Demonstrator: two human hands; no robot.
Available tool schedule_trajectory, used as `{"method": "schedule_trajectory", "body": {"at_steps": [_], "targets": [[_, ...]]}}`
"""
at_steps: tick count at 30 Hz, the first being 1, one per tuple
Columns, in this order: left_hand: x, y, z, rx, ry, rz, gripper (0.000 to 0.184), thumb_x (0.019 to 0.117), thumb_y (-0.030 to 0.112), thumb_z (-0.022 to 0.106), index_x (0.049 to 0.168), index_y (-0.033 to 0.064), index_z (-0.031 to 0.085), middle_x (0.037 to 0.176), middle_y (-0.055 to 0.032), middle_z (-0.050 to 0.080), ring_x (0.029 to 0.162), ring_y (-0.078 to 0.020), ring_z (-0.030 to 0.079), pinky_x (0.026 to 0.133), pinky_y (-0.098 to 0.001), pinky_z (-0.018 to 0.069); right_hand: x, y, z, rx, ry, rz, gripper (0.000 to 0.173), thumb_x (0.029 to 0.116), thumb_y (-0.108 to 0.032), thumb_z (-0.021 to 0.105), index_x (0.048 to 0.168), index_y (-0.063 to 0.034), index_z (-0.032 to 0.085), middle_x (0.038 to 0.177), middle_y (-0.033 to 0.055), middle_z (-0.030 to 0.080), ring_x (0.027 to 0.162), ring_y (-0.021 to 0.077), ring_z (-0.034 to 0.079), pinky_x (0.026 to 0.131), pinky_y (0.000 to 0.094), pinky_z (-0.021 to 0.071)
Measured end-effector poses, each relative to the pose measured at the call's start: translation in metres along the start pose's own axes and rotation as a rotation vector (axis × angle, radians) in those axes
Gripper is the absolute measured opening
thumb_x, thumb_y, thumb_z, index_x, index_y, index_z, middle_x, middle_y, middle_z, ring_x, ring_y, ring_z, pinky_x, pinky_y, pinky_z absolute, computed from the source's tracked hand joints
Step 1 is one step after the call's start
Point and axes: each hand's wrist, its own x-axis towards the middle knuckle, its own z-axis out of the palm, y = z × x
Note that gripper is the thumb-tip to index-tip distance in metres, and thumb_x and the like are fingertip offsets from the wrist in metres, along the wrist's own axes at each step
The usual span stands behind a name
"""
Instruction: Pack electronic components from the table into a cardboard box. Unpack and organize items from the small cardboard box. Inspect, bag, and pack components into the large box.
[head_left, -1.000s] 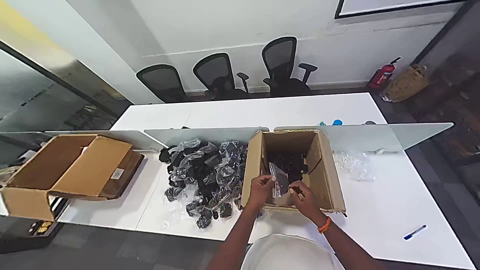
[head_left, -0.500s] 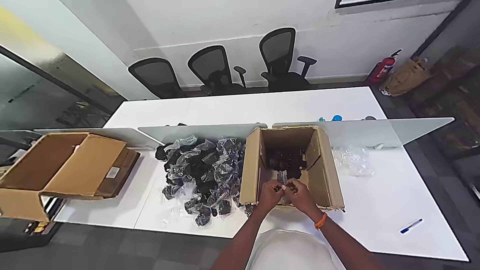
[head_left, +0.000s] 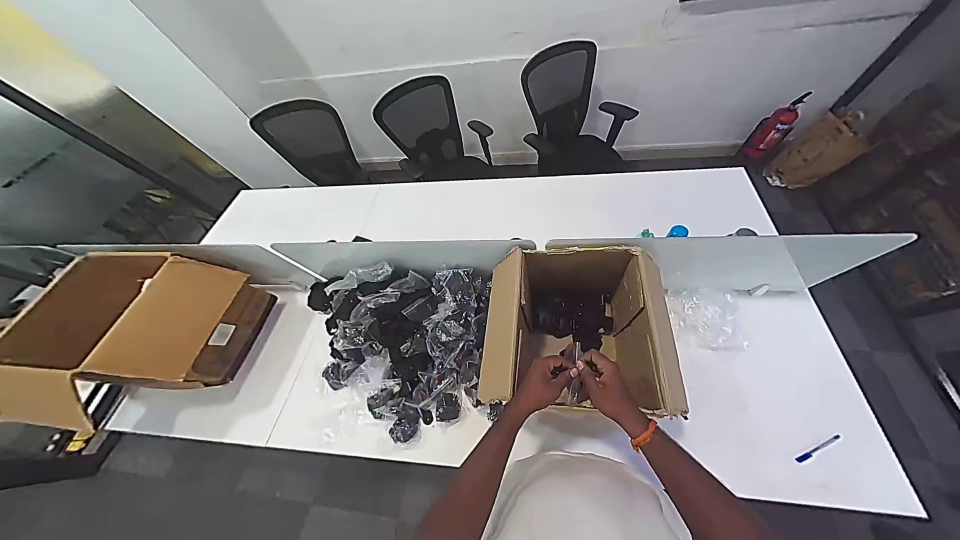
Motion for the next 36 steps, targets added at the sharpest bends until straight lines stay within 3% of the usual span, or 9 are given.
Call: {"method": "schedule_trajectory", "body": {"at_steps": [9, 16, 18, 20, 23, 26, 30, 33, 36], "targets": [[-0.003, 0.0, 0.002, -0.012, 0.174, 0.073, 0.019, 0.0983, 0.014, 0.061, 0.092, 0.0002, 0.072, 0.078, -0.0045, 0.069, 0.068, -0.0096, 0.065, 0.066, -0.0292, 0.057, -0.001, 0.002, 0.004, -0.124, 0.072, -0.066, 0.018, 0.1008, -0.019, 0.053, 0.095, -0.0057, 0.064, 0.082, 0.0039, 0.061, 0.07, 0.0103, 0.058, 0.064, 0.0277, 0.052], [-0.003, 0.0, 0.0, -0.202, 0.377, 0.038, 0.013, 0.0965, 0.007, 0.059, 0.09, -0.0014, 0.067, 0.071, -0.0026, 0.064, 0.059, -0.0088, 0.059, 0.058, -0.0272, 0.053, 0.002, 0.0, -0.002, 0.01, 0.254, 0.039, 0.013, 0.0974, -0.013, 0.053, 0.088, -0.0052, 0.06, 0.066, -0.0003, 0.05, 0.054, 0.0084, 0.047, 0.052, 0.0256, 0.0422], [-0.004, 0.002, 0.0, -0.189, 0.365, 0.053, 0.013, 0.0963, 0.007, 0.06, 0.091, -0.0013, 0.068, 0.071, -0.0023, 0.064, 0.059, -0.0082, 0.059, 0.058, -0.0264, 0.0525, 0.001, 0.0, 0.001, -0.039, 0.305, -0.01, 0.013, 0.0955, -0.014, 0.059, 0.099, -0.003, 0.062, 0.083, 0.0042, 0.06, 0.068, 0.01, 0.059, 0.06, 0.0267, 0.0514], [-0.004, 0.001, 0.0, -0.148, 0.357, 0.065, 0.013, 0.0963, 0.008, 0.061, 0.092, -0.0012, 0.07, 0.072, -0.0025, 0.065, 0.06, -0.008, 0.059, 0.059, -0.0264, 0.0531, -0.002, 0.004, 0.003, -0.137, 0.316, -0.165, 0.023, 0.0942, -0.02, 0.063, 0.109, -0.0016, 0.064, 0.113, 0.0116, 0.062, 0.097, 0.0151, 0.064, 0.078, 0.029, 0.0583], [-0.005, -0.001, 0.002, -0.093, 0.321, 0.1, 0.013, 0.0953, 0.009, 0.063, 0.092, -0.0007, 0.071, 0.077, -0.0043, 0.068, 0.065, -0.0089, 0.062, 0.063, -0.0275, 0.055, -0.008, 0.004, 0.007, -0.289, 0.242, -0.32, 0.02, 0.0955, -0.024, 0.063, 0.104, -0.0098, 0.075, 0.137, 0.0174, 0.057, 0.131, 0.0275, 0.053, 0.107, 0.0404, 0.0494], [-0.008, -0.002, 0.003, -0.054, 0.255, 0.147, 0.014, 0.0954, 0.011, 0.065, 0.091, 0.0, 0.072, 0.083, -0.0053, 0.069, 0.071, -0.0084, 0.064, 0.066, -0.0265, 0.056, -0.008, 0.004, 0.011, -0.422, 0.143, -0.31, 0.023, 0.0979, -0.023, 0.059, 0.107, -0.0159, 0.078, 0.139, 0.0113, 0.061, 0.134, 0.026, 0.053, 0.111, 0.0425, 0.0457], [-0.008, -0.005, 0.004, 0.005, 0.192, 0.201, 0.017, 0.0962, 0.015, 0.066, 0.092, 0.0001, 0.074, 0.087, -0.0066, 0.07, 0.073, -0.0089, 0.065, 0.068, -0.0268, 0.0565, -0.002, 0.004, 0.011, -0.434, 0.009, -0.116, 0.026, 0.0942, -0.019, 0.063, 0.116, -0.0104, 0.075, 0.143, 0.0075, 0.06, 0.131, 0.0193, 0.058, 0.109, 0.0375, 0.0488], [-0.008, -0.007, 0.004, 0.021, 0.187, 0.251, 0.017, 0.0959, 0.014, 0.066, 0.092, -0.0001, 0.074, 0.087, -0.0076, 0.072, 0.078, -0.0102, 0.067, 0.074, -0.0288, 0.058, 0.0, -0.001, 0.011, -0.448, -0.088, 0.018, 0.054, 0.0855, -0.018, 0.074, 0.137, -0.0109, 0.062, 0.15, 0.0064, 0.055, 0.132, 0.0183, 0.057, 0.11, 0.0394, 0.0494], [-0.009, -0.007, 0.004, 0.008, 0.197, 0.245, 0.016, 0.0962, 0.013, 0.066, 0.092, -0.0001, 0.073, 0.087, -0.0072, 0.071, 0.077, -0.01, 0.066, 0.073, -0.0288, 0.0578, -0.001, -0.004, 0.012, -0.495, -0.172, 0.091, 0.077, 0.0803, -0.024, 0.079, 0.15, -0.0103, 0.048, 0.141, 0.0106, 0.06, 0.126, 0.0235, 0.061, 0.108, 0.0465, 0.0497]]}}
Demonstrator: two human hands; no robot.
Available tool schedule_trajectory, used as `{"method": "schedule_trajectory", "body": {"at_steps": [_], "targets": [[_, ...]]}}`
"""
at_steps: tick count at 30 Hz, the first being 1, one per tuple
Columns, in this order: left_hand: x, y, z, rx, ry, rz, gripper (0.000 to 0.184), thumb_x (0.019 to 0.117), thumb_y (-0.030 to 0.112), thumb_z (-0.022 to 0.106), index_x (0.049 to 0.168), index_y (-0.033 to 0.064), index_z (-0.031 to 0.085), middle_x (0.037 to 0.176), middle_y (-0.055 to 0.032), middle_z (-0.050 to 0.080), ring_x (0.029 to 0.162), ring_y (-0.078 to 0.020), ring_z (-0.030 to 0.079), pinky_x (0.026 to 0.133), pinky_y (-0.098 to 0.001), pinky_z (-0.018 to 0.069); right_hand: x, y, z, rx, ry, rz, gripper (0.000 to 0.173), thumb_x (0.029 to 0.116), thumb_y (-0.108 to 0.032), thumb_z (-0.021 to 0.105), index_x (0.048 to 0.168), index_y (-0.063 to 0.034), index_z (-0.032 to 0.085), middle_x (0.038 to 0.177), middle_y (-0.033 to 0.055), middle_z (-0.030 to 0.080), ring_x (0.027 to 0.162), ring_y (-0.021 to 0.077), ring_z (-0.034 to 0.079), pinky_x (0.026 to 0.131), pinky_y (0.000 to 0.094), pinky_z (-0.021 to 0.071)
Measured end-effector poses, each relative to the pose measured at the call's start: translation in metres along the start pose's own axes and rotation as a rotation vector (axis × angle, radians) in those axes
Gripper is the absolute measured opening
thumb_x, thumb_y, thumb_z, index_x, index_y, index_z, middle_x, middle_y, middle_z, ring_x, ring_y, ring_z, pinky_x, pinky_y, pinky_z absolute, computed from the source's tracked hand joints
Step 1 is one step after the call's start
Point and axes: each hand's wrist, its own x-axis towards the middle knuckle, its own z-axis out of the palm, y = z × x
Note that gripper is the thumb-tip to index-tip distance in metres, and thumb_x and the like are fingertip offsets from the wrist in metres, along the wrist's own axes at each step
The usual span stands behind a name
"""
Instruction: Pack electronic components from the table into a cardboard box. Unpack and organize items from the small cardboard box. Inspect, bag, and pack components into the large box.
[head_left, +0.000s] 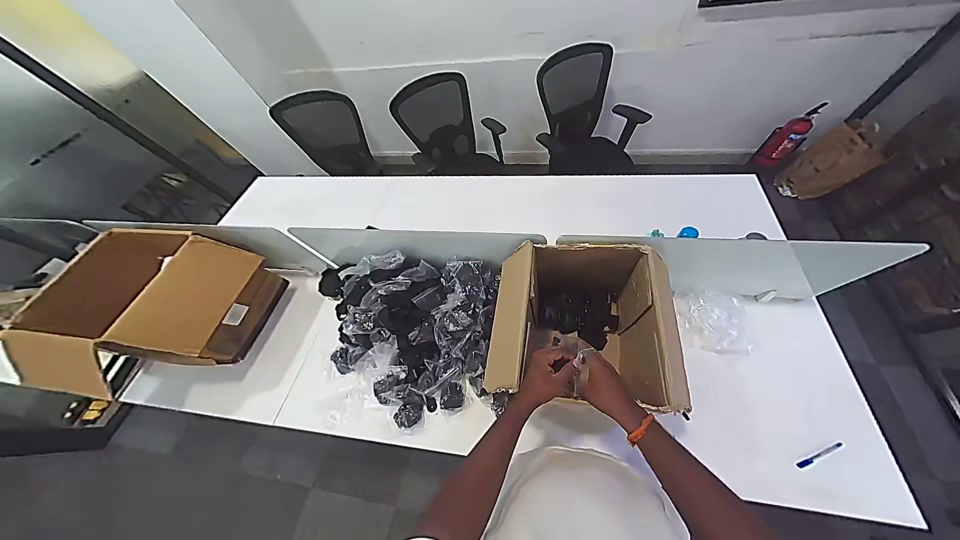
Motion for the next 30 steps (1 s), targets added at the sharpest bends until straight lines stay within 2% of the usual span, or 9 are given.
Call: {"method": "schedule_trajectory", "body": {"at_steps": [8, 12, 15, 17, 19, 22, 24, 26, 30], "targets": [[-0.002, -0.002, -0.001, -0.016, -0.064, 0.085, 0.016, 0.0959, 0.013, 0.068, 0.091, -0.0004, 0.074, 0.088, -0.008, 0.072, 0.082, -0.0112, 0.068, 0.08, -0.0308, 0.0584, 0.004, -0.001, 0.002, -0.065, -0.19, 0.063, 0.044, 0.081, -0.028, 0.074, 0.12, -0.0088, 0.067, 0.109, 0.011, 0.072, 0.104, 0.0276, 0.069, 0.092, 0.0537, 0.0548], [-0.002, -0.001, -0.002, -0.071, -0.112, 0.152, 0.016, 0.0956, 0.012, 0.069, 0.089, -0.0018, 0.073, 0.088, -0.0082, 0.072, 0.082, -0.0103, 0.068, 0.079, -0.0297, 0.0584, 0.002, 0.0, 0.003, -0.029, -0.052, -0.007, 0.061, 0.0811, -0.025, 0.076, 0.138, -0.0125, 0.06, 0.116, 0.008, 0.072, 0.109, 0.0234, 0.069, 0.097, 0.0494, 0.0544], [-0.003, 0.0, -0.002, -0.078, -0.051, 0.162, 0.016, 0.0959, 0.012, 0.068, 0.09, -0.0028, 0.073, 0.09, -0.0091, 0.072, 0.083, -0.0113, 0.069, 0.079, -0.0304, 0.0589, -0.001, 0.0, -0.001, 0.17, 0.068, -0.012, 0.055, 0.0802, -0.015, 0.076, 0.132, -0.0074, 0.061, 0.113, 0.0075, 0.072, 0.105, 0.0171, 0.069, 0.096, 0.0419, 0.0561], [-0.003, 0.003, -0.001, -0.03, 0.141, 0.161, 0.015, 0.0951, 0.011, 0.066, 0.093, -0.0023, 0.073, 0.096, -0.0105, 0.072, 0.09, -0.014, 0.069, 0.083, -0.0328, 0.0595, 0.0, 0.002, -0.007, 0.402, 0.117, -0.012, 0.056, 0.0785, -0.01, 0.079, 0.131, -0.0043, 0.061, 0.114, 0.0048, 0.072, 0.105, 0.0102, 0.069, 0.095, 0.033, 0.0584], [0.0, 0.006, -0.003, 0.022, 0.294, 0.103, 0.022, 0.0951, 0.011, 0.063, 0.108, -0.0049, 0.07, 0.118, -0.0175, 0.068, 0.112, -0.0226, 0.065, 0.097, -0.0389, 0.0565, 0.0, 0.008, -0.013, 0.661, 0.137, -0.078, 0.06, 0.0787, -0.005, 0.082, 0.134, 0.002, 0.058, 0.122, 0.0088, 0.071, 0.111, 0.0133, 0.069, 0.099, 0.0323, 0.0587], [0.003, 0.009, -0.013, 0.009, 0.229, -0.085, 0.047, 0.1012, 0.018, 0.058, 0.141, -0.0057, 0.052, 0.143, -0.0201, 0.056, 0.131, -0.0229, 0.057, 0.11, -0.0384, 0.0496, -0.003, 0.017, -0.021, 0.833, 0.073, -0.186, 0.057, 0.0831, -0.002, 0.079, 0.135, 0.0061, 0.057, 0.13, 0.0147, 0.066, 0.118, 0.0203, 0.066, 0.103, 0.0365, 0.0563], [0.001, 0.013, -0.018, -0.073, 0.123, -0.202, 0.041, 0.106, 0.019, 0.051, 0.139, -0.006, 0.054, 0.13, -0.0175, 0.065, 0.118, -0.0176, 0.065, 0.104, -0.0357, 0.0534, -0.007, 0.014, -0.024, 0.841, 0.025, -0.196, 0.053, 0.0854, -0.002, 0.076, 0.135, 0.0053, 0.058, 0.131, 0.0133, 0.066, 0.119, 0.0187, 0.065, 0.104, 0.0351, 0.0554], [0.003, 0.014, -0.02, -0.149, 0.088, -0.241, 0.029, 0.1071, 0.016, 0.05, 0.122, -0.0058, 0.063, 0.104, -0.0125, 0.071, 0.094, -0.0157, 0.069, 0.088, -0.0353, 0.0588, -0.007, 0.009, -0.025, 0.816, 0.021, -0.173, 0.05, 0.0867, 0.001, 0.073, 0.134, 0.0043, 0.059, 0.129, 0.0109, 0.068, 0.117, 0.0162, 0.066, 0.104, 0.033, 0.0555], [0.004, 0.012, -0.02, -0.226, 0.15, -0.23, 0.025, 0.0975, 0.004, 0.062, 0.119, -0.0078, 0.064, 0.1, -0.0103, 0.073, 0.088, -0.0132, 0.07, 0.083, -0.0327, 0.06, -0.006, 0.007, -0.02, 0.722, 0.067, -0.106, 0.041, 0.0908, 0.001, 0.068, 0.13, 0.0031, 0.06, 0.12, 0.007, 0.071, 0.111, 0.0093, 0.068, 0.1, 0.0286, 0.0563]]}}
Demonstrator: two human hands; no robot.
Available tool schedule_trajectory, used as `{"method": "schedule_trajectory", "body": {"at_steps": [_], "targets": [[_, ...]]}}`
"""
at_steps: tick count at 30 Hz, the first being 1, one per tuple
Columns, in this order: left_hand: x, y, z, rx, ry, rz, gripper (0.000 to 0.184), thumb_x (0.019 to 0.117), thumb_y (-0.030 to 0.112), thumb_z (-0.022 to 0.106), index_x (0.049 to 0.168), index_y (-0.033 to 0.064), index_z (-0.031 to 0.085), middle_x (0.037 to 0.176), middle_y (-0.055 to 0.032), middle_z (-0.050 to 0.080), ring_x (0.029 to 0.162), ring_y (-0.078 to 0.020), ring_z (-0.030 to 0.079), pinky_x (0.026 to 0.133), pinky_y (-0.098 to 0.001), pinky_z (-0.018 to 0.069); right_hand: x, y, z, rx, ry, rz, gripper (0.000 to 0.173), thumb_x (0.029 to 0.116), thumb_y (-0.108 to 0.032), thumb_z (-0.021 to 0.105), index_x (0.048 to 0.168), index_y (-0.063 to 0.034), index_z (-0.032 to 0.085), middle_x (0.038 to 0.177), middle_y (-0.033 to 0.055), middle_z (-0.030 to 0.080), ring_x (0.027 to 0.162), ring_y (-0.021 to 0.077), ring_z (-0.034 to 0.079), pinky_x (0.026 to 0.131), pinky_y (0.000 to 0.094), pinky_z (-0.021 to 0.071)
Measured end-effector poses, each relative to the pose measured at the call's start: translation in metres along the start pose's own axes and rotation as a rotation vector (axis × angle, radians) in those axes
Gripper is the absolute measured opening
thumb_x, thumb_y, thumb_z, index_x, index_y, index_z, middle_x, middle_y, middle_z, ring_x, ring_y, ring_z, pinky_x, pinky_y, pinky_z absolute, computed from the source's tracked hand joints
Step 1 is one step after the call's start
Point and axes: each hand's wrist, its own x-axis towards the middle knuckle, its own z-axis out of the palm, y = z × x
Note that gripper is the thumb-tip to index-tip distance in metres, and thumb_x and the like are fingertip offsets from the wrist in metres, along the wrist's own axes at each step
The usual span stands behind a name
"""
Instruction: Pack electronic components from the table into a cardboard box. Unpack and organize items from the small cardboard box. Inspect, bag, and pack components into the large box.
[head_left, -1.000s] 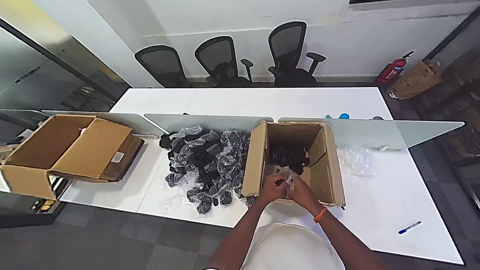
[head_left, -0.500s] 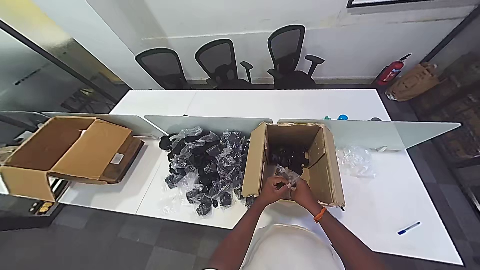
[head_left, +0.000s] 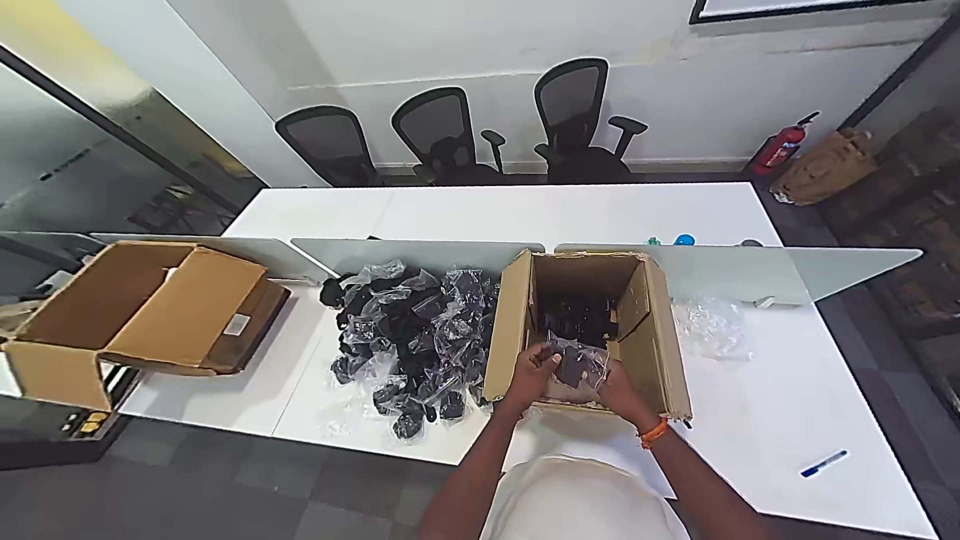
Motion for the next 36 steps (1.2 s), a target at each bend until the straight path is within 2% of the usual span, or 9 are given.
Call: {"method": "schedule_trajectory", "body": {"at_steps": [6, 9, 12, 16, 19, 23, 25, 31, 36], "targets": [[-0.006, 0.0, 0.001, 0.006, 0.063, 0.037, 0.026, 0.0895, -0.002, 0.069, 0.115, -0.0064, 0.068, 0.098, -0.009, 0.075, 0.084, -0.0127, 0.072, 0.08, -0.0326, 0.0614, -0.002, -0.004, -0.002, 0.075, -0.203, 0.02, 0.054, 0.0874, -0.003, 0.074, 0.138, 0.0002, 0.056, 0.125, 0.0049, 0.07, 0.112, 0.0102, 0.068, 0.1, 0.0299, 0.0569], [-0.006, 0.0, 0.001, -0.004, 0.095, 0.044, 0.026, 0.0864, -0.004, 0.072, 0.112, -0.0063, 0.07, 0.093, -0.0079, 0.075, 0.079, -0.0109, 0.071, 0.076, -0.0308, 0.0614, 0.002, 0.002, 0.001, 0.082, -0.157, 0.03, 0.042, 0.0876, 0.001, 0.069, 0.129, 0.0002, 0.062, 0.114, 0.0061, 0.074, 0.102, 0.0124, 0.071, 0.092, 0.032, 0.0603], [-0.005, -0.006, 0.001, -0.003, 0.115, 0.096, 0.012, 0.0963, 0.001, 0.063, 0.101, -0.0049, 0.072, 0.086, -0.0057, 0.074, 0.076, -0.0093, 0.07, 0.074, -0.0293, 0.0604, 0.004, 0.005, 0.002, 0.009, -0.055, 0.01, 0.023, 0.0938, -0.003, 0.065, 0.116, -0.002, 0.068, 0.102, 0.0042, 0.075, 0.093, 0.0102, 0.071, 0.086, 0.0304, 0.0602], [-0.003, -0.011, 0.0, 0.039, 0.174, 0.158, 0.023, 0.1022, 0.006, 0.056, 0.086, -0.0016, 0.07, 0.073, -0.0029, 0.068, 0.066, -0.0076, 0.063, 0.066, -0.0272, 0.0559, 0.003, 0.009, 0.0, 0.033, -0.014, -0.039, 0.02, 0.0947, -0.004, 0.065, 0.114, -0.0017, 0.07, 0.101, 0.0042, 0.075, 0.094, 0.0104, 0.071, 0.087, 0.0312, 0.0601], [-0.002, -0.01, 0.001, 0.016, 0.239, 0.141, 0.022, 0.1027, 0.006, 0.056, 0.086, -0.0022, 0.068, 0.07, -0.0025, 0.065, 0.061, -0.008, 0.06, 0.06, -0.0266, 0.0532, 0.003, 0.012, -0.003, 0.051, 0.015, -0.071, 0.024, 0.0954, -0.001, 0.057, 0.116, -0.001, 0.069, 0.107, 0.0046, 0.074, 0.098, 0.01, 0.07, 0.09, 0.0309, 0.0587], [-0.002, -0.009, 0.001, -0.061, 0.253, 0.116, 0.021, 0.1056, 0.007, 0.051, 0.097, -0.0047, 0.067, 0.077, -0.0071, 0.069, 0.069, -0.0127, 0.066, 0.068, -0.0302, 0.0585, 0.006, 0.014, -0.008, 0.142, 0.006, -0.063, 0.03, 0.0978, -0.004, 0.052, 0.123, 0.0009, 0.067, 0.118, 0.0103, 0.07, 0.107, 0.0177, 0.068, 0.094, 0.036, 0.0575], [-0.002, -0.007, 0.0, -0.097, 0.18, 0.075, 0.022, 0.1068, 0.01, 0.05, 0.105, -0.006, 0.064, 0.083, -0.0091, 0.069, 0.074, -0.0155, 0.068, 0.072, -0.0333, 0.06, 0.004, 0.012, -0.008, 0.134, -0.016, -0.082, 0.029, 0.0984, -0.004, 0.053, 0.124, -0.0002, 0.065, 0.114, 0.008, 0.071, 0.104, 0.0152, 0.068, 0.093, 0.0341, 0.0577], [-0.005, -0.001, 0.001, -0.14, 0.083, 0.04, 0.025, 0.0945, -0.001, 0.067, 0.118, -0.0091, 0.062, 0.102, -0.0155, 0.074, 0.092, -0.0208, 0.073, 0.086, -0.0384, 0.0615, 0.003, 0.009, -0.002, 0.013, -0.09, -0.031, 0.025, 0.0988, -0.006, 0.057, 0.121, -0.0007, 0.066, 0.107, 0.0069, 0.073, 0.098, 0.0115, 0.07, 0.09, 0.0305, 0.0587], [-0.006, 0.032, 0.015, -0.036, 0.196, 0.044, 0.019, 0.0927, 0.004, 0.072, 0.108, -0.0063, 0.066, 0.087, -0.011, 0.073, 0.074, -0.0166, 0.071, 0.07, -0.033, 0.0612, -0.003, -0.001, -0.002, 0.387, -0.045, 0.206, 0.037, 0.1048, -0.017, 0.041, 0.137, -0.0032, 0.055, 0.118, 0.0094, 0.07, 0.104, 0.018, 0.069, 0.09, 0.0376, 0.0593]]}}
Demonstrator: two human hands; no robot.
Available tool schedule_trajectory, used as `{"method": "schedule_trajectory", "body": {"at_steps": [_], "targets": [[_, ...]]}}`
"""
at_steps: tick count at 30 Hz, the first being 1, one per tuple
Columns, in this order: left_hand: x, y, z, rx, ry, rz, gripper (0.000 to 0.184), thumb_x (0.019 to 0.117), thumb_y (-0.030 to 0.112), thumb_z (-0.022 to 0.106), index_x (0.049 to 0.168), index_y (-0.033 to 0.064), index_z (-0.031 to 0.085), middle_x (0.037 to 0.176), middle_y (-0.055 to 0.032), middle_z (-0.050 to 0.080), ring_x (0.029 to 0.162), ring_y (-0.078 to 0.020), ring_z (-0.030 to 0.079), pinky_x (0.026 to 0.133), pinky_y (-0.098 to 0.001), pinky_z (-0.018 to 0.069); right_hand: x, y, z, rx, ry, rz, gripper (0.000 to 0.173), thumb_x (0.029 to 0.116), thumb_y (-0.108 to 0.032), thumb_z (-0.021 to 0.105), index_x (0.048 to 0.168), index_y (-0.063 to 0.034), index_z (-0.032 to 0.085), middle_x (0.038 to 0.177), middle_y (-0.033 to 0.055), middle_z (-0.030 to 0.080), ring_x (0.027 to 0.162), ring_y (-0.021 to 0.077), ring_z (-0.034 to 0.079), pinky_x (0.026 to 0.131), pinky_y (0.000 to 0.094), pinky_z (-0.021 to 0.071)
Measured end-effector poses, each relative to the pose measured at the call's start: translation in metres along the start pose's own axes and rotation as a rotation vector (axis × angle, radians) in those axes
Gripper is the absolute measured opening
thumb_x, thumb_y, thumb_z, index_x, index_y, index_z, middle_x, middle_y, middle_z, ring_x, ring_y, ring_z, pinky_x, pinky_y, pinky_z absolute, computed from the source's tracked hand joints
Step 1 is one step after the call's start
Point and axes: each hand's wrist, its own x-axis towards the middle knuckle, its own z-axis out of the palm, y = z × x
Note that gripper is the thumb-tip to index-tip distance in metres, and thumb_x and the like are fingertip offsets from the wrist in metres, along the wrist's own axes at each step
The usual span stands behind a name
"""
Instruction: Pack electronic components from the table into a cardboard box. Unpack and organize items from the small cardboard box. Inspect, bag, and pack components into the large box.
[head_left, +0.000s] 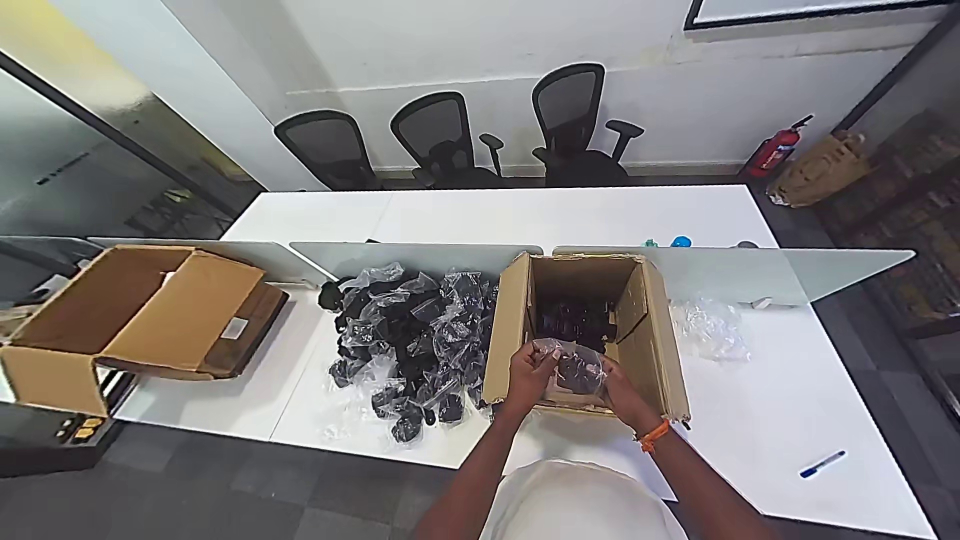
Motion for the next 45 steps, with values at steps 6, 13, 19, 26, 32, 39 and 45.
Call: {"method": "schedule_trajectory", "body": {"at_steps": [6, 13, 19, 26, 32, 39, 45], "targets": [[0.006, 0.06, 0.014, 0.155, -0.065, 0.173, 0.012, 0.0916, 0.009, 0.073, 0.095, -0.0008, 0.067, 0.083, -0.0072, 0.07, 0.072, -0.0138, 0.068, 0.07, -0.0311, 0.0597, -0.01, -0.001, 0.032, 0.704, 0.196, 0.062, 0.048, 0.1054, -0.034, 0.019, 0.114, -0.0109, 0.061, 0.103, 0.0106, 0.072, 0.096, 0.022, 0.071, 0.083, 0.0426, 0.0595], [0.005, 0.093, 0.019, 0.268, -0.152, 0.129, 0.011, 0.0924, 0.012, 0.072, 0.092, 0.0029, 0.067, 0.078, -0.0045, 0.069, 0.067, -0.0122, 0.065, 0.064, -0.0293, 0.0572, -0.006, 0.013, 0.048, 0.911, 0.147, 0.028, 0.042, 0.0985, -0.04, 0.041, 0.115, -0.01, 0.065, 0.105, 0.014, 0.072, 0.095, 0.025, 0.072, 0.08, 0.0453, 0.0608], [0.004, 0.105, 0.012, 0.33, -0.152, 0.148, 0.015, 0.0911, 0.014, 0.072, 0.086, 0.0049, 0.063, 0.07, -0.0013, 0.061, 0.059, -0.0092, 0.058, 0.056, -0.0261, 0.0509, -0.013, 0.013, 0.05, 1.002, 0.163, 0.102, 0.043, 0.1003, -0.043, 0.042, 0.116, -0.0107, 0.064, 0.105, 0.0121, 0.073, 0.096, 0.0228, 0.073, 0.081, 0.0431, 0.062], [0.015, 0.109, 0.001, 0.317, 0.01, 0.188, 0.013, 0.0924, 0.014, 0.072, 0.091, 0.0028, 0.066, 0.074, -0.0034, 0.067, 0.063, -0.0113, 0.063, 0.061, -0.0293, 0.0561, -0.013, 0.013, 0.056, 0.963, 0.193, 0.103, 0.045, 0.1028, -0.047, 0.044, 0.118, -0.0093, 0.063, 0.104, 0.0142, 0.071, 0.088, 0.0233, 0.072, 0.07, 0.0391, 0.0617], [0.025, 0.098, -0.019, 0.247, 0.3, 0.295, 0.014, 0.0938, 0.007, 0.069, 0.1, -0.0025, 0.061, 0.08, -0.0081, 0.07, 0.067, -0.0165, 0.069, 0.064, -0.0335, 0.0611, -0.009, 0.017, 0.041, 0.951, -0.022, 0.158, 0.052, 0.1038, -0.056, 0.036, 0.107, -0.0107, 0.061, 0.095, 0.0097, 0.065, 0.062, 0.0142, 0.061, 0.048, 0.0229, 0.0485], [0.005, 0.055, -0.025, -0.061, 0.375, 0.146, 0.034, 0.0949, -0.002, 0.064, 0.124, -0.0083, 0.047, 0.089, -0.0148, 0.071, 0.077, -0.0228, 0.073, 0.071, -0.0366, 0.0626, -0.019, 0.009, 0.014, 0.746, -0.169, 0.091, 0.056, 0.0929, -0.05, 0.066, 0.133, -0.0114, 0.061, 0.087, 0.0028, 0.062, 0.065, 0.0106, 0.058, 0.054, 0.0236, 0.0494], [-0.018, 0.034, -0.013, -0.168, 0.406, 0.082, 0.04, 0.0925, -0.007, 0.063, 0.128, -0.006, 0.045, 0.098, -0.0115, 0.072, 0.087, -0.0168, 0.073, 0.08, -0.0336, 0.0617, -0.038, 0.008, 0.027, 0.567, -0.182, 0.159, 0.062, 0.0884, -0.05, 0.075, 0.137, -0.0174, 0.056, 0.095, 0.0057, 0.067, 0.073, 0.0128, 0.064, 0.061, 0.026, 0.0541]]}}
